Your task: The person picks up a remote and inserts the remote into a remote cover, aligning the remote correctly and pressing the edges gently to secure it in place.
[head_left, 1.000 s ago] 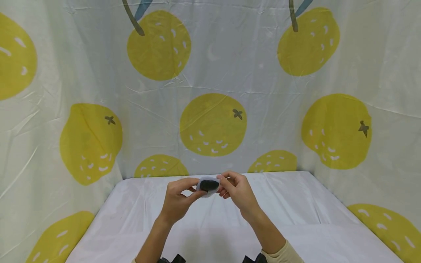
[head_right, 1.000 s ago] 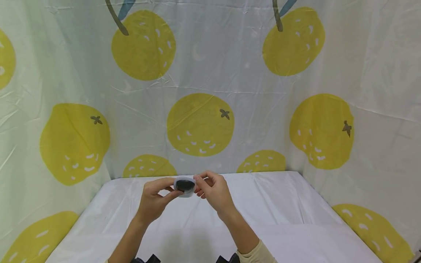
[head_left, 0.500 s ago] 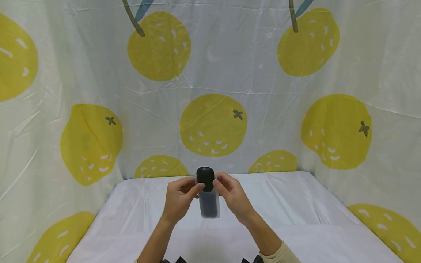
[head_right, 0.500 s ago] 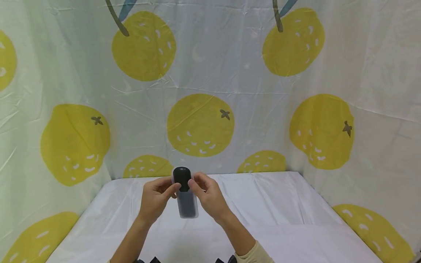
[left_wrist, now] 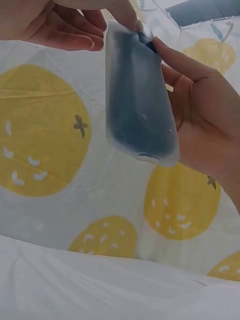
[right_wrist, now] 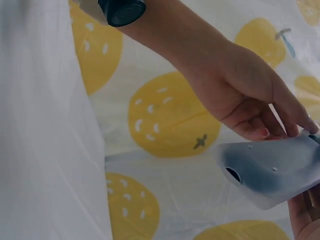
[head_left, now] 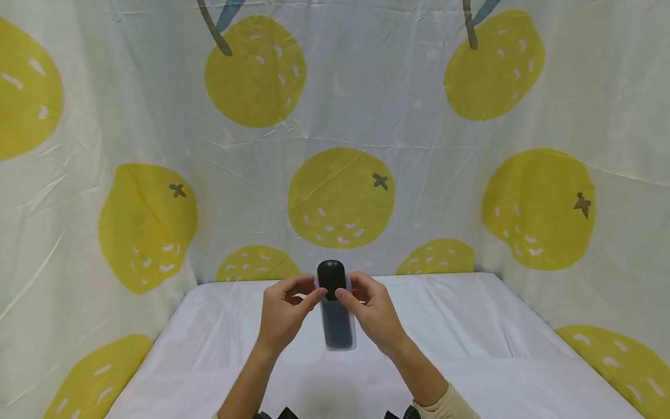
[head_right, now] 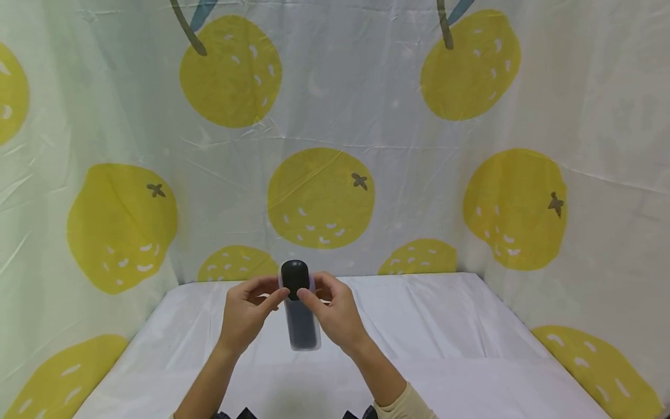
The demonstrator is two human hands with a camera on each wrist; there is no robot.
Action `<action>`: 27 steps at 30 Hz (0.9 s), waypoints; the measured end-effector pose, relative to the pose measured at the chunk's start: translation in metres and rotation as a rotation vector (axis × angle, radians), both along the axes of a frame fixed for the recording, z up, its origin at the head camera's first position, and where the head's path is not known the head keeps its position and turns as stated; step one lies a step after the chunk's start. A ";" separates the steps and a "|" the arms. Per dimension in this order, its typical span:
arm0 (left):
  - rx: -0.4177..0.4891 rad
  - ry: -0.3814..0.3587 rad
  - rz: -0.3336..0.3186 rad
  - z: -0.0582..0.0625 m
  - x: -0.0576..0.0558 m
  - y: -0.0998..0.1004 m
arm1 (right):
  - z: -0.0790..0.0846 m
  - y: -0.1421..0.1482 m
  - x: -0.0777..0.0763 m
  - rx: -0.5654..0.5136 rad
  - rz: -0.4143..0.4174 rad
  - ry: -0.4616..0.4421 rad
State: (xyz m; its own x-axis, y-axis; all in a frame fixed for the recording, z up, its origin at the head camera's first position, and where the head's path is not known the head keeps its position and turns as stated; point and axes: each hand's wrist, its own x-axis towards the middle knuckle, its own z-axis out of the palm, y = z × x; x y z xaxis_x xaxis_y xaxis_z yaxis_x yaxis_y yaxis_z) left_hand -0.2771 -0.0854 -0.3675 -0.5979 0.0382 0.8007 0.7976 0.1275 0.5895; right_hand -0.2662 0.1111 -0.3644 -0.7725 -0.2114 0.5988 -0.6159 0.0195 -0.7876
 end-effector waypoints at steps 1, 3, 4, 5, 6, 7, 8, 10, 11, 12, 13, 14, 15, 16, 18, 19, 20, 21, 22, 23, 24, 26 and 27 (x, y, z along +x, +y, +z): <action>0.007 -0.011 0.012 0.001 0.001 -0.001 | 0.000 0.000 0.000 -0.003 -0.001 0.003; 0.019 -0.032 0.025 0.001 0.001 -0.002 | 0.001 0.000 0.000 -0.008 -0.001 0.009; 0.026 -0.040 0.022 0.002 0.001 -0.003 | 0.001 0.000 0.001 -0.009 0.002 0.011; 0.034 -0.046 0.008 0.002 0.002 -0.004 | 0.001 0.000 0.001 -0.011 0.005 0.015; 0.042 -0.050 -0.009 0.003 0.002 -0.004 | 0.001 0.000 0.001 -0.011 0.008 0.018; 0.047 -0.051 -0.027 0.003 0.002 -0.005 | 0.001 0.000 0.001 -0.011 0.011 0.021; 0.046 -0.050 -0.042 0.004 0.002 -0.006 | 0.001 0.000 0.001 -0.011 0.013 0.022; 0.037 -0.045 -0.066 0.004 0.002 -0.008 | 0.001 0.000 0.001 -0.014 0.015 0.026; 0.032 -0.040 -0.076 0.005 0.002 -0.008 | 0.002 -0.001 0.001 -0.017 0.017 0.027; 0.026 -0.037 -0.080 0.005 0.002 -0.009 | 0.002 -0.001 0.001 -0.019 0.019 0.030; 0.021 -0.034 -0.084 0.005 0.002 -0.009 | 0.002 -0.001 0.001 -0.021 0.020 0.032; 0.016 -0.031 -0.087 0.005 0.002 -0.009 | 0.002 -0.001 0.000 -0.022 0.019 0.035; 0.015 -0.029 -0.091 0.005 0.002 -0.009 | 0.002 -0.001 0.000 -0.022 0.019 0.038; 0.013 -0.027 -0.094 0.005 0.001 -0.009 | 0.002 -0.001 0.000 -0.020 0.018 0.040; 0.012 -0.025 -0.105 0.005 0.001 -0.010 | 0.001 -0.001 0.000 -0.017 0.017 0.043; 0.011 -0.024 -0.109 0.004 0.001 -0.010 | 0.001 0.000 0.000 -0.016 0.018 0.042; 0.010 -0.023 -0.114 0.004 0.000 -0.010 | 0.001 0.000 0.000 -0.014 0.019 0.041; 0.010 -0.023 -0.120 0.004 0.000 -0.010 | 0.000 0.000 0.000 -0.014 0.021 0.039; 0.010 -0.024 -0.126 0.004 0.000 -0.010 | 0.000 0.000 0.000 -0.013 0.024 0.037; 0.010 -0.026 -0.131 0.004 0.001 -0.011 | 0.000 0.000 0.000 -0.013 0.028 0.036; 0.008 -0.028 -0.134 0.005 0.000 -0.011 | 0.000 -0.001 -0.001 -0.012 0.033 0.033; -0.003 -0.039 -0.131 0.005 0.000 -0.012 | 0.000 -0.001 -0.001 -0.013 0.042 0.028; -0.011 -0.043 -0.130 0.005 0.000 -0.013 | 0.000 -0.001 -0.001 -0.014 0.045 0.027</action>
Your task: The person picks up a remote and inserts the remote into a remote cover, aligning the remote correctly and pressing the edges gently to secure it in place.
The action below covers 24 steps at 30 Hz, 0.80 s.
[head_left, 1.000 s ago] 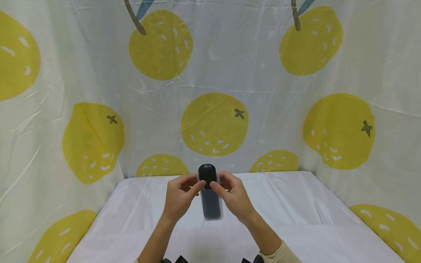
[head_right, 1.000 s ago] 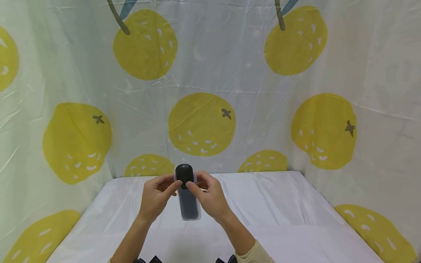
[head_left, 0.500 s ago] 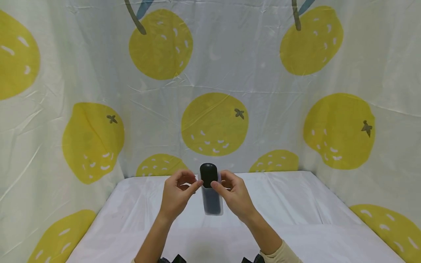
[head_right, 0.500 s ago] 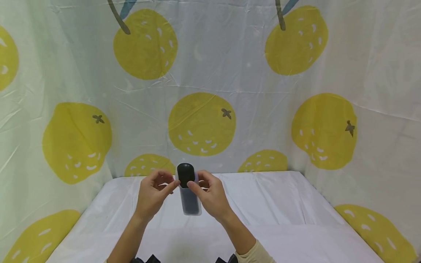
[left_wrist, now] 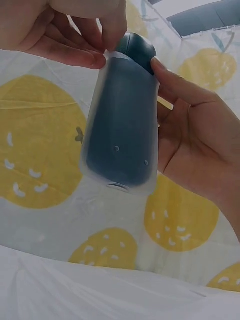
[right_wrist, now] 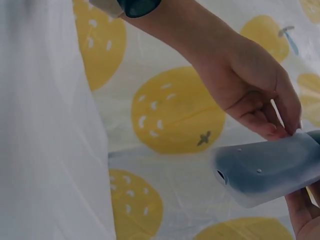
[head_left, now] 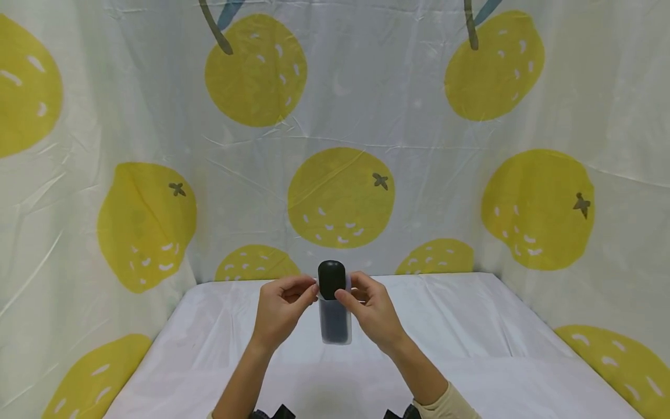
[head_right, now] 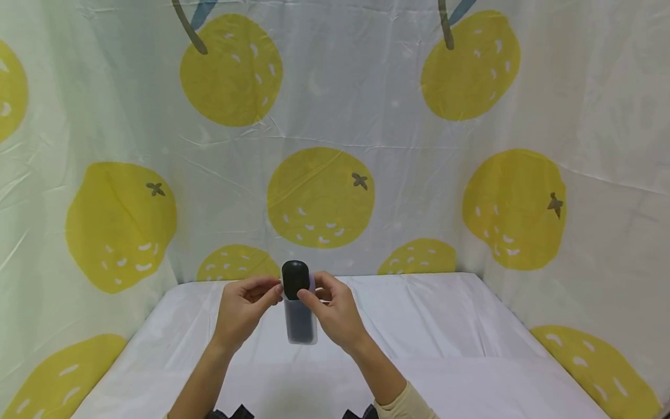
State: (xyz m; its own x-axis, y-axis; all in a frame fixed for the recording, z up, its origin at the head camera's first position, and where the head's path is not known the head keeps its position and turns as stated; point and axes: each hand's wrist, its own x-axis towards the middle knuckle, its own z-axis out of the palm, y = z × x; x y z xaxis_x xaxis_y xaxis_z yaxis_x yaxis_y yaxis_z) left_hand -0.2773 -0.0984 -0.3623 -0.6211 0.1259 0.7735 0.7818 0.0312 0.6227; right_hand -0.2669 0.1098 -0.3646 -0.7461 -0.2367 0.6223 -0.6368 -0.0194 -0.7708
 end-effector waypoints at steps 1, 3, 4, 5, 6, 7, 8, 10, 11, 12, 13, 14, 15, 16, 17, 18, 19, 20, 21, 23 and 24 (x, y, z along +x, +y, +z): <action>-0.011 -0.002 0.004 0.000 0.000 0.000 | 0.000 0.000 0.000 -0.003 0.005 -0.001; -0.036 -0.008 0.012 0.001 0.000 -0.001 | 0.000 0.000 0.000 -0.008 0.013 -0.002; -0.048 -0.012 0.012 0.001 0.001 -0.002 | 0.000 0.000 0.000 -0.010 0.018 0.000; -0.055 -0.016 0.006 0.001 0.001 -0.003 | 0.000 0.000 -0.001 -0.010 0.020 0.003; -0.060 -0.020 0.000 0.001 0.001 -0.003 | 0.000 0.000 -0.001 -0.009 0.021 0.004; -0.065 -0.026 -0.006 0.002 0.001 -0.004 | 0.000 0.000 -0.001 -0.008 0.026 0.007; -0.068 -0.033 -0.016 0.002 0.001 -0.005 | -0.001 0.000 -0.001 -0.005 0.028 0.008; -0.070 -0.045 -0.036 0.002 0.001 -0.006 | -0.001 0.001 -0.001 0.002 0.033 0.010; -0.070 -0.047 -0.042 0.002 0.001 -0.007 | -0.001 0.001 -0.001 0.005 0.035 0.011; -0.072 -0.047 -0.044 0.002 0.001 -0.007 | -0.001 0.001 -0.002 0.007 0.038 0.011; -0.073 -0.045 -0.041 0.002 0.001 -0.007 | -0.002 0.000 -0.002 0.010 0.040 0.011; -0.072 -0.040 -0.032 0.001 0.001 -0.007 | -0.002 0.000 -0.002 0.015 0.040 0.012; -0.068 -0.032 -0.016 0.001 0.002 -0.006 | -0.003 0.000 -0.003 0.025 0.036 0.018; -0.059 -0.021 0.003 0.001 0.002 -0.005 | -0.004 0.000 -0.003 0.038 0.028 0.027; -0.049 -0.010 0.026 0.001 0.002 -0.004 | -0.005 -0.001 -0.004 0.053 0.016 0.043; -0.038 0.002 0.051 0.001 0.002 -0.003 | -0.006 -0.001 -0.005 0.067 0.008 0.060; -0.024 0.015 0.076 0.001 0.002 -0.002 | -0.007 -0.002 -0.006 0.082 -0.003 0.081; -0.008 0.027 0.098 0.001 0.002 -0.001 | -0.009 -0.003 -0.007 0.096 -0.015 0.105; 0.010 0.039 0.116 0.001 0.003 0.001 | -0.010 -0.003 -0.007 0.109 -0.026 0.130; 0.034 0.062 0.154 0.001 0.004 0.004 | -0.011 -0.004 -0.008 0.124 -0.043 0.168; 0.047 0.078 0.170 0.001 0.004 0.006 | -0.011 -0.005 -0.008 0.129 -0.050 0.179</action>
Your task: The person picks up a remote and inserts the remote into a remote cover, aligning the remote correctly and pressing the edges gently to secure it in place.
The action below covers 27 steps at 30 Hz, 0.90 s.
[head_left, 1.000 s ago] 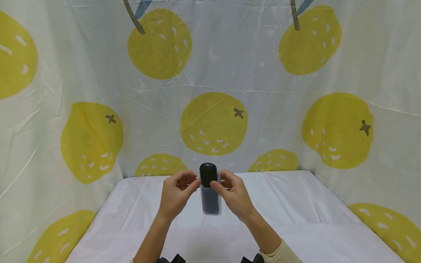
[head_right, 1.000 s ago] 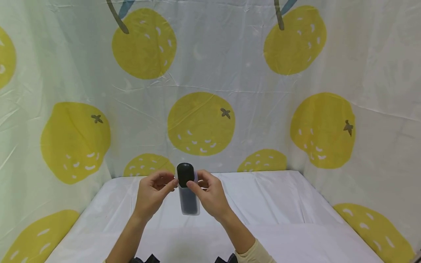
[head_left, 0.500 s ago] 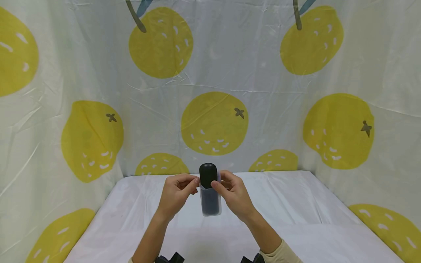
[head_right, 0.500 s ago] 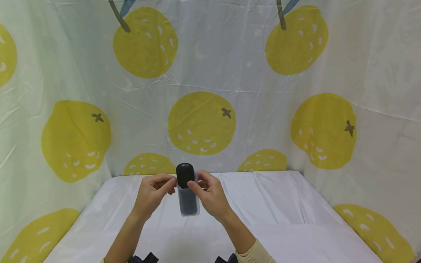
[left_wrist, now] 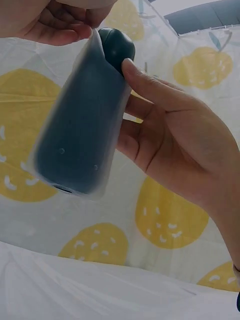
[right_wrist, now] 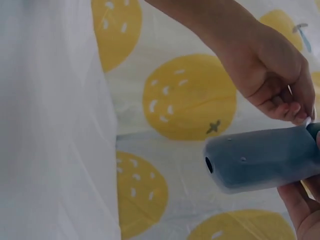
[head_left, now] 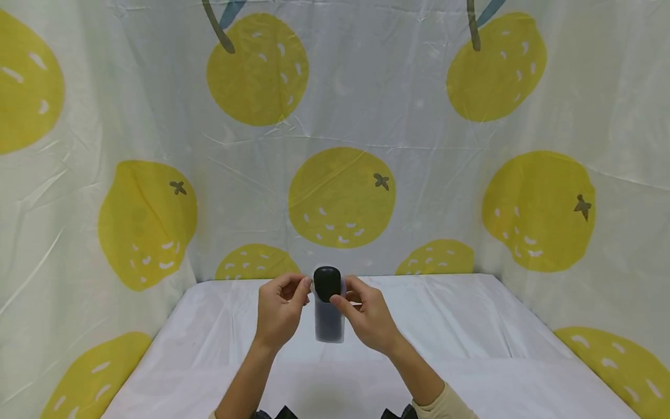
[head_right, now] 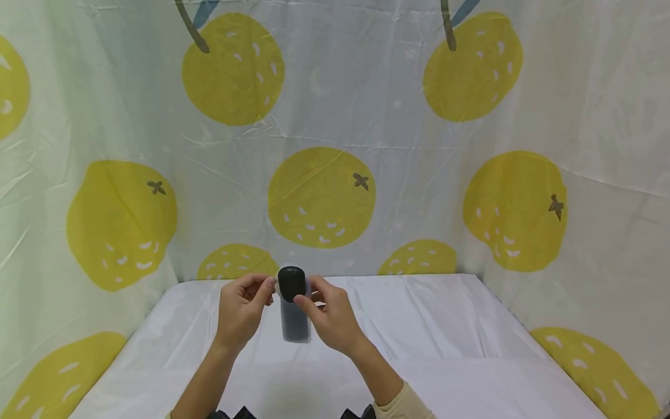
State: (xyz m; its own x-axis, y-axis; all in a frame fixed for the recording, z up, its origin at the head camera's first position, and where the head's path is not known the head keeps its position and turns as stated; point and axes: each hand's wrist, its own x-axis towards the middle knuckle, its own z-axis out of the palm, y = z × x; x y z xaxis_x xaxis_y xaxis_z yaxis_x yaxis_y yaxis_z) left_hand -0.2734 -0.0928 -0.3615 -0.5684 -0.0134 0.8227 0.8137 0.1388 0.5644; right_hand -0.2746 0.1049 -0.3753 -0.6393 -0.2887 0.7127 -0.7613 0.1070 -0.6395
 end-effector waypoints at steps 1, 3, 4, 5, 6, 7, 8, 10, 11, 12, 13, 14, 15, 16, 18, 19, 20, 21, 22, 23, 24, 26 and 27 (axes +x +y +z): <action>0.012 0.020 0.013 0.000 0.000 0.002 | 0.000 0.000 0.000 0.004 -0.009 0.012; 0.034 0.065 0.041 -0.002 -0.001 0.006 | 0.001 0.001 0.000 0.008 -0.029 0.018; 0.035 0.092 0.061 -0.003 -0.002 0.009 | 0.002 0.001 0.000 0.008 -0.041 0.013; 0.031 0.123 0.082 -0.004 -0.003 0.012 | 0.002 0.002 0.000 0.005 -0.051 0.005; 0.026 0.153 0.100 -0.006 -0.004 0.014 | 0.003 0.003 0.000 0.000 -0.061 -0.007; 0.018 0.176 0.118 -0.007 -0.005 0.017 | 0.003 0.004 -0.001 -0.005 -0.066 -0.021; 0.007 0.198 0.135 -0.009 -0.007 0.018 | 0.003 0.005 -0.001 -0.011 -0.069 -0.037; -0.010 0.210 0.139 -0.012 -0.008 0.019 | 0.003 0.007 -0.002 -0.029 -0.058 -0.069; -0.012 0.200 0.124 -0.012 -0.009 0.019 | 0.003 0.007 -0.003 -0.037 -0.048 -0.081; -0.007 0.176 0.101 -0.013 -0.010 0.018 | 0.004 0.008 -0.003 -0.044 -0.035 -0.088; 0.002 0.148 0.073 -0.013 -0.010 0.016 | 0.004 0.008 -0.003 -0.049 -0.020 -0.094; 0.010 0.113 0.045 -0.012 -0.010 0.015 | 0.004 0.008 -0.003 -0.054 -0.004 -0.099; 0.025 0.069 0.008 -0.011 -0.009 0.013 | 0.005 0.008 -0.003 -0.057 0.013 -0.103; 0.038 0.028 -0.025 -0.011 -0.009 0.011 | 0.006 0.007 -0.002 -0.058 0.024 -0.103; 0.058 -0.043 -0.080 -0.008 -0.009 0.009 | 0.007 0.007 -0.001 -0.057 0.044 -0.101; 0.066 -0.073 -0.104 -0.007 -0.008 0.008 | 0.007 0.007 -0.001 -0.056 0.051 -0.101; 0.072 -0.101 -0.127 -0.007 -0.008 0.007 | 0.007 0.007 0.000 -0.056 0.055 -0.099; 0.076 -0.124 -0.149 -0.006 -0.007 0.006 | 0.007 0.006 0.000 -0.056 0.056 -0.097; 0.074 -0.140 -0.164 -0.005 -0.006 0.006 | 0.007 0.006 0.001 -0.055 0.056 -0.095; 0.072 -0.153 -0.175 -0.005 -0.005 0.006 | 0.007 0.005 0.001 -0.052 0.056 -0.091; 0.069 -0.160 -0.180 -0.004 -0.005 0.006 | 0.007 0.005 0.002 -0.048 0.057 -0.088; 0.067 -0.166 -0.185 -0.004 -0.004 0.005 | 0.007 0.004 0.003 -0.038 0.057 -0.081; 0.068 -0.163 -0.185 -0.004 -0.004 0.005 | 0.007 0.003 0.003 -0.033 0.056 -0.078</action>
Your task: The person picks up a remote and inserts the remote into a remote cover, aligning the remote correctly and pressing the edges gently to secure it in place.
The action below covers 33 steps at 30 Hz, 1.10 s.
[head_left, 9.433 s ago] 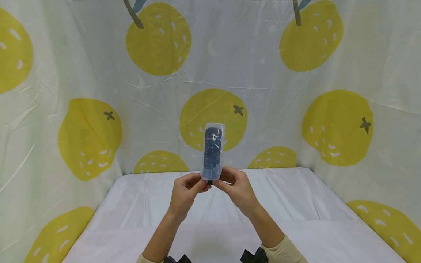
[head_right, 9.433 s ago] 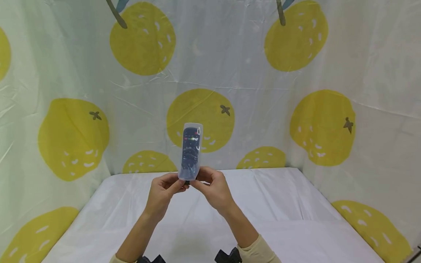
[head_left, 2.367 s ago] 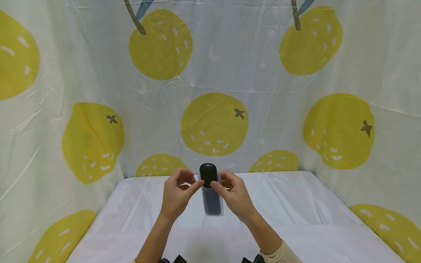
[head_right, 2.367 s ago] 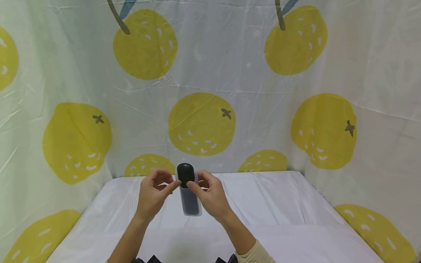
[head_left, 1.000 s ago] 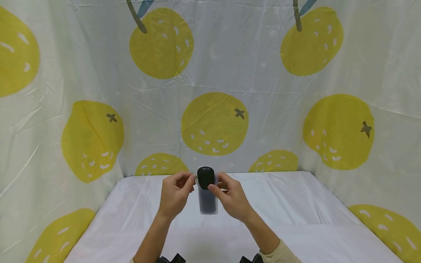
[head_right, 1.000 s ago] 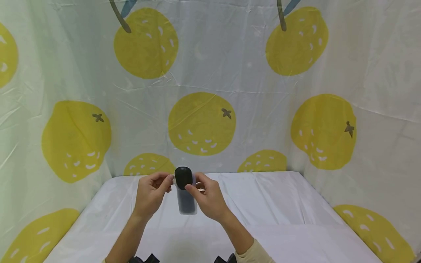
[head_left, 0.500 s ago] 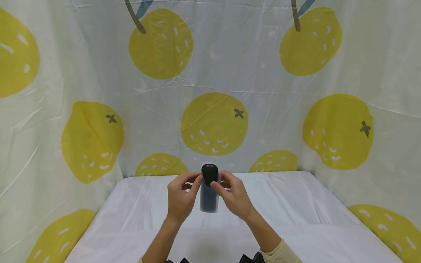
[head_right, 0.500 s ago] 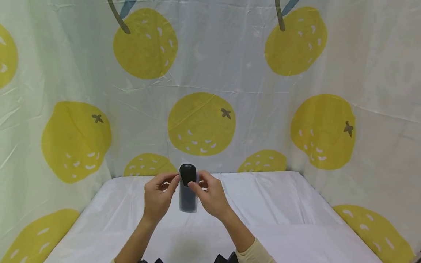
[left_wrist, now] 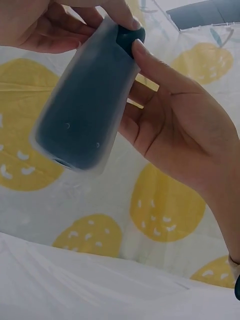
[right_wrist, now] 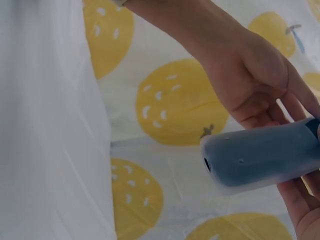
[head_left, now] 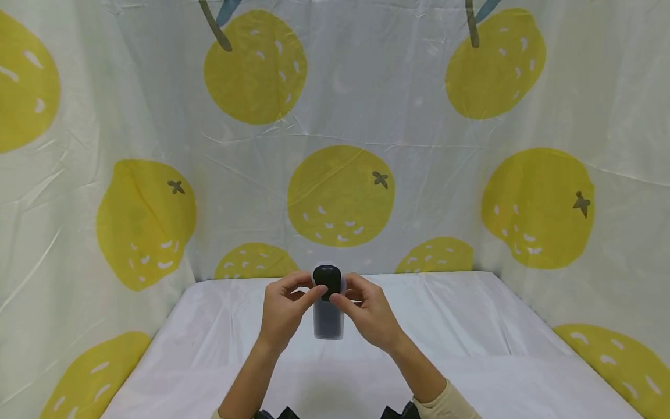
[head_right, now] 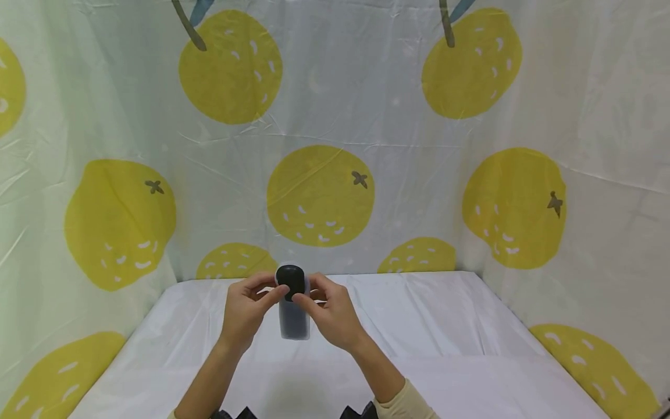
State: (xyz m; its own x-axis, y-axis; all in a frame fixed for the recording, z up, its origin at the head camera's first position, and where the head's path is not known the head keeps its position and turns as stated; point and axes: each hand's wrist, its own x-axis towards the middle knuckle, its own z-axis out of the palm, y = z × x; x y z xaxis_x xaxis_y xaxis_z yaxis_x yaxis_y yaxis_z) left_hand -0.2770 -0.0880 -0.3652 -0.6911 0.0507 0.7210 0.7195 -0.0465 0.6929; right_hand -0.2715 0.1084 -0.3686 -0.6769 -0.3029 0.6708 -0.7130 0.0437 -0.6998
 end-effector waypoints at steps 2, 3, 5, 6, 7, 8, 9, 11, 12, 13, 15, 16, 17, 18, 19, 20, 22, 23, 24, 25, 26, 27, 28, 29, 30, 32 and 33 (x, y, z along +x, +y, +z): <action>0.003 0.006 0.005 0.001 0.001 0.000 | 0.000 -0.001 0.000 0.009 -0.005 0.005; 0.003 0.009 0.007 0.001 0.001 -0.001 | 0.000 -0.001 0.001 0.010 -0.010 0.005; 0.003 0.010 0.002 0.002 0.001 -0.001 | -0.001 0.000 0.001 0.015 -0.028 0.010; 0.000 0.010 -0.002 0.002 0.001 -0.001 | 0.000 0.000 0.001 0.018 -0.036 0.013; -0.003 0.008 -0.007 0.002 0.001 -0.002 | 0.000 0.000 0.001 0.020 -0.044 0.016; -0.004 0.005 -0.015 0.001 0.001 -0.002 | 0.000 0.001 0.001 0.021 -0.049 0.019; -0.006 0.003 -0.021 0.001 0.000 -0.002 | 0.000 0.001 0.001 0.023 -0.055 0.024; -0.010 -0.004 -0.038 0.001 0.000 -0.003 | 0.000 0.002 0.000 0.030 -0.067 0.037; -0.011 -0.006 -0.044 0.001 0.000 -0.003 | 0.000 0.002 0.000 0.033 -0.073 0.044; -0.012 -0.008 -0.050 0.001 0.000 -0.003 | 0.000 0.002 -0.001 0.036 -0.080 0.052; -0.014 -0.008 -0.061 0.001 0.000 -0.003 | 0.000 0.004 -0.001 0.045 -0.100 0.070; -0.015 -0.009 -0.065 0.001 0.000 -0.003 | 0.000 0.004 -0.001 0.046 -0.109 0.077; -0.015 -0.006 -0.067 0.001 0.000 -0.004 | 0.001 0.005 -0.001 0.046 -0.117 0.083; -0.014 -0.002 -0.067 0.001 0.000 -0.004 | 0.001 0.005 -0.002 0.045 -0.127 0.088; -0.012 0.002 -0.067 0.001 0.000 -0.004 | 0.001 0.006 -0.002 0.042 -0.137 0.093; -0.009 0.004 -0.066 0.001 0.000 -0.004 | 0.001 0.007 -0.002 0.038 -0.149 0.097; -0.001 0.004 -0.065 0.001 0.000 -0.003 | 0.002 0.008 -0.002 0.027 -0.174 0.105; 0.004 0.004 -0.066 0.001 0.001 -0.003 | 0.002 0.009 -0.001 0.021 -0.185 0.108; 0.009 0.002 -0.068 0.001 0.001 -0.003 | 0.003 0.010 -0.001 0.017 -0.195 0.110; 0.012 -0.002 -0.070 0.001 0.001 -0.003 | 0.003 0.010 -0.001 0.012 -0.203 0.114; 0.016 -0.006 -0.074 0.001 0.001 -0.003 | 0.004 0.011 -0.001 0.007 -0.208 0.117; 0.018 -0.012 -0.078 0.001 0.001 -0.003 | 0.005 0.011 0.000 0.001 -0.212 0.117; 0.018 -0.015 -0.081 0.001 0.001 -0.003 | 0.005 0.012 0.000 -0.002 -0.213 0.116; 0.019 -0.018 -0.084 0.001 0.001 -0.003 | 0.006 0.012 0.000 -0.004 -0.214 0.116; 0.019 -0.020 -0.086 0.001 0.001 -0.003 | 0.006 0.013 0.001 -0.004 -0.217 0.116; 0.018 -0.022 -0.090 0.000 0.001 -0.003 | 0.007 0.014 0.001 0.000 -0.222 0.115; 0.018 -0.022 -0.092 0.000 0.001 -0.003 | 0.008 0.014 0.002 0.004 -0.224 0.114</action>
